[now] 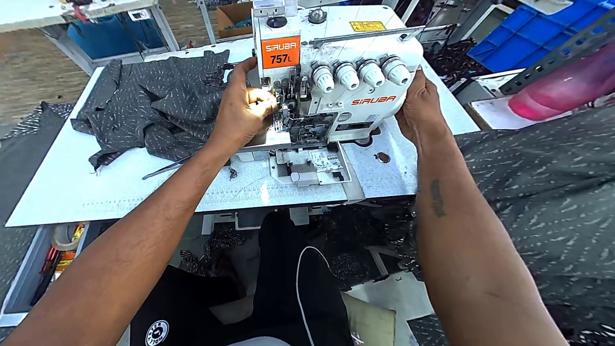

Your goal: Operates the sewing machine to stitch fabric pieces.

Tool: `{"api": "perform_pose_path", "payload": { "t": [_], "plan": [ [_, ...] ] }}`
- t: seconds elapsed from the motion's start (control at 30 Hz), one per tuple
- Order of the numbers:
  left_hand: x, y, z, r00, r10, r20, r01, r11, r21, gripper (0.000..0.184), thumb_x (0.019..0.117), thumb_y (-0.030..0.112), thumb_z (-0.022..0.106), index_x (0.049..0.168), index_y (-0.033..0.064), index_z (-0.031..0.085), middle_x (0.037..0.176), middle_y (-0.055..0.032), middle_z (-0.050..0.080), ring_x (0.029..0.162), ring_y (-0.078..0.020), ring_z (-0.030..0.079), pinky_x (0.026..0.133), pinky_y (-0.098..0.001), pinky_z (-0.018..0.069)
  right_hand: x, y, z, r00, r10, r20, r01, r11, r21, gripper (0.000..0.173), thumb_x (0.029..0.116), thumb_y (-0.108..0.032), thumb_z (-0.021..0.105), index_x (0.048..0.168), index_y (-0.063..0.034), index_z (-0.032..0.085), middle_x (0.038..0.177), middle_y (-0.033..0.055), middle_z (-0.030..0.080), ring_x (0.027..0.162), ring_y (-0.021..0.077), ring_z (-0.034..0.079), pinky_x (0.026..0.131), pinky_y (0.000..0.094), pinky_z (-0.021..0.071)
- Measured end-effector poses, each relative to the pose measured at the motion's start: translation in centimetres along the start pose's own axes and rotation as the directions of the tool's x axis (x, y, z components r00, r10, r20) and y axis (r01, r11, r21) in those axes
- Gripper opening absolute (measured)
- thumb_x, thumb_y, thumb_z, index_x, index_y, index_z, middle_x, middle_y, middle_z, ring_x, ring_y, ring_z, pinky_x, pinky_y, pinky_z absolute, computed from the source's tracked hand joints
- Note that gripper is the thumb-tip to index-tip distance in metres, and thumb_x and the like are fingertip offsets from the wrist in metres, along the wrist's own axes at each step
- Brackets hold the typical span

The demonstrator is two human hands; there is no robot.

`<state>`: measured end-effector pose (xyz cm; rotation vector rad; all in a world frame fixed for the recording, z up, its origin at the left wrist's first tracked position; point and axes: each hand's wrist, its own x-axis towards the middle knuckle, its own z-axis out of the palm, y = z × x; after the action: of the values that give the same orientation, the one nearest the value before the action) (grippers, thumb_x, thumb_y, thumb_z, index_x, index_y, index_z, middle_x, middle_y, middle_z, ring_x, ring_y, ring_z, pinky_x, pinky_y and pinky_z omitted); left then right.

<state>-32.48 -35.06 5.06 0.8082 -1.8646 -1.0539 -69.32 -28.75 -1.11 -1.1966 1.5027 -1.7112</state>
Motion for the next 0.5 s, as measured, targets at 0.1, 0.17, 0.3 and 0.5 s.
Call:
{"api": "perform_pose_path", "payload": {
  "t": [0.1,0.17,0.3,0.5],
  "plan": [
    [0.02,-0.03,0.08,1.0,-0.001,0.003,0.001,1.0,-0.007,0.075,0.0914,0.0,0.073,0.152,0.005,0.028,0.088,-0.0064,0.075,0.078,-0.0128,0.073,0.077,-0.0266,0.0612,-0.03,-0.18,0.0,1.0,0.012,0.002,-0.012,1.0,-0.003,0.048,0.1121,-0.047,0.031,0.131,-0.0121,0.059,0.116,0.0006,0.07,0.109,0.0136,0.068,0.097,0.0402,0.0578],
    [0.04,0.08,0.05,1.0,-0.008,0.009,0.008,1.0,-0.02,0.076,0.0915,0.0,0.072,0.152,0.0049,0.027,0.087,-0.0067,0.074,0.078,-0.0132,0.073,0.076,-0.0266,0.0612,0.02,-0.18,-0.02,1.0,0.015,-0.001,-0.015,1.0,-0.008,0.049,0.1119,-0.047,0.031,0.131,-0.0121,0.059,0.116,0.0008,0.07,0.109,0.0136,0.068,0.097,0.0399,0.0578],
    [-0.03,0.22,-0.05,0.999,-0.023,0.027,0.024,0.999,-0.037,0.076,0.0921,-0.001,0.072,0.153,0.0063,0.026,0.088,-0.0078,0.073,0.078,-0.0146,0.073,0.076,-0.0276,0.0612,0.08,-0.09,0.01,1.0,0.021,-0.002,-0.021,1.0,-0.001,0.048,0.1119,-0.048,0.031,0.131,-0.0131,0.059,0.116,0.0005,0.07,0.109,0.0138,0.069,0.096,0.0397,0.0582],
    [-0.03,0.18,-0.17,0.998,-0.027,0.057,0.031,0.997,-0.069,0.075,0.0941,-0.001,0.069,0.154,0.0057,0.024,0.086,-0.0071,0.072,0.075,-0.0134,0.071,0.073,-0.0269,0.0606,-0.11,-0.27,0.16,1.0,0.01,-0.001,-0.01,1.0,-0.002,0.049,0.1118,-0.047,0.031,0.133,-0.0128,0.058,0.118,0.0009,0.07,0.111,0.0146,0.068,0.098,0.0413,0.0576]
  ]
}}
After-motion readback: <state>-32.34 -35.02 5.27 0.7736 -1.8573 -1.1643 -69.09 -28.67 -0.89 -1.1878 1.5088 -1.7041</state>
